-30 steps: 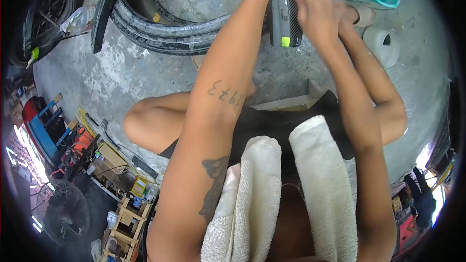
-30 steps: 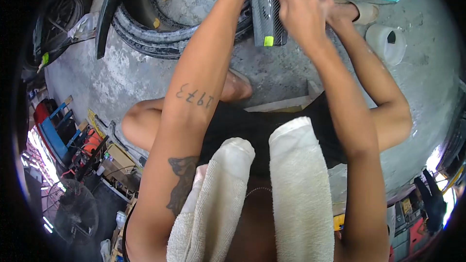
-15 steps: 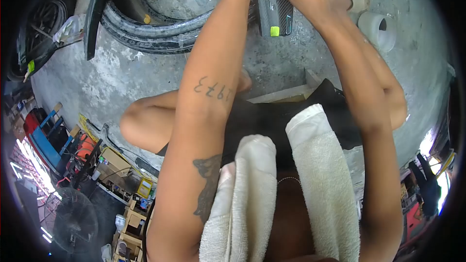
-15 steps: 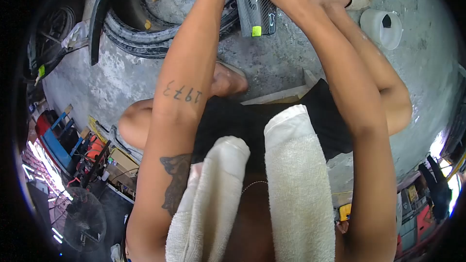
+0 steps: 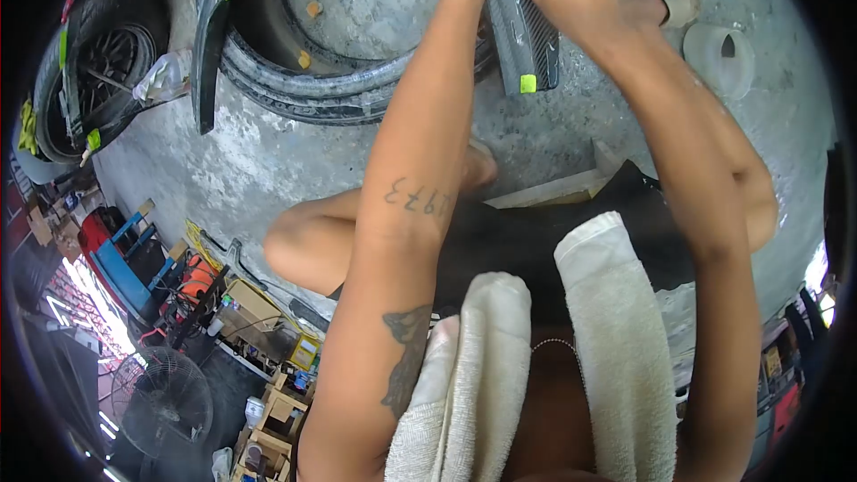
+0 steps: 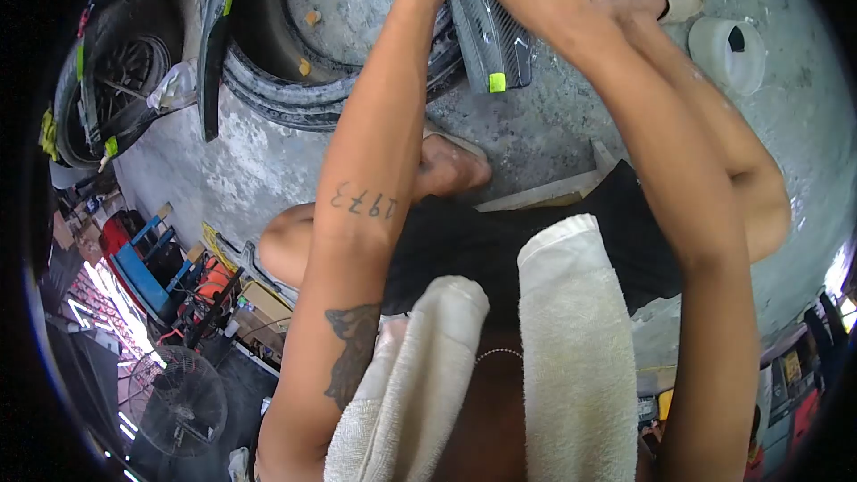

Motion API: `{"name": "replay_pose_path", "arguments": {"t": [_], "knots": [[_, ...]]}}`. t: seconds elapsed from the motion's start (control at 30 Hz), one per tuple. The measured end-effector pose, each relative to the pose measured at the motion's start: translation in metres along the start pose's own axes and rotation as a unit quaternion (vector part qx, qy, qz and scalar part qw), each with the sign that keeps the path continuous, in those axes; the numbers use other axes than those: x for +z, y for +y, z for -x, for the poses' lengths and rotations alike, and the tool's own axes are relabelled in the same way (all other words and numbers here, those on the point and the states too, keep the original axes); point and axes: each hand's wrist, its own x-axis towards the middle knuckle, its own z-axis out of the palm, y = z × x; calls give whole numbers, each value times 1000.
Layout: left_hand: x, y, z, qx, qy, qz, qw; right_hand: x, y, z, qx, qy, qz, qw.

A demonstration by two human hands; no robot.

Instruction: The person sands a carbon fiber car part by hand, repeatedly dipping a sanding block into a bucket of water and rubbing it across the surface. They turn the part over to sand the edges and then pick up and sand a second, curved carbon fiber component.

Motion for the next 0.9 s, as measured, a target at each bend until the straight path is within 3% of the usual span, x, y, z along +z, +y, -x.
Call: {"name": "replay_pose_path", "arguments": {"t": [0.07, 0.1, 0.23, 0.27, 0.37, 0.43, 0.5, 0.63, 0.67, 0.73, 0.77, 0.83, 0.9], "knots": [[3, -11, -3, 45, 61, -77, 994, 32, 21, 35, -108, 28, 10, 994], [7, -22, -8, 90, 94, -84, 988, 41, 25, 60, -118, 46, -43, 991], [8, -9, 5, 70, 107, -75, 989, 21, 20, 81, -126, 25, 25, 991], [8, -8, 3, 63, 98, -80, 990, 19, 21, 57, -118, 17, 21, 993], [-5, 1, 2, -33, -31, -76, 996, 25, 12, 5, 24, -111, -10, 993], [-3, 5, 9, -23, -2, -57, 998, 26, 13, -3, -99, 156, -60, 981], [8, -13, -1, 23, 104, -97, 989, 33, 17, 41, -97, 111, -55, 988], [8, -27, -10, 48, 133, -103, 985, 21, 13, 91, -102, 21, -34, 994], [1, -16, -6, 27, 72, -95, 992, 23, 14, 83, -97, 14, -35, 995], [1, -10, -1, 4, 6, -90, 996, 29, 20, 33, -73, 30, -35, 996], [2, -10, 0, -10, 32, -97, 995, 33, 19, 15, -71, 28, -37, 996], [0, -11, 0, -2, 58, -104, 993, 33, 14, -15, -71, 144, -66, 985], [3, -14, -2, 20, 81, -120, 989, 39, 16, 5, -69, 111, -63, 989]]}}
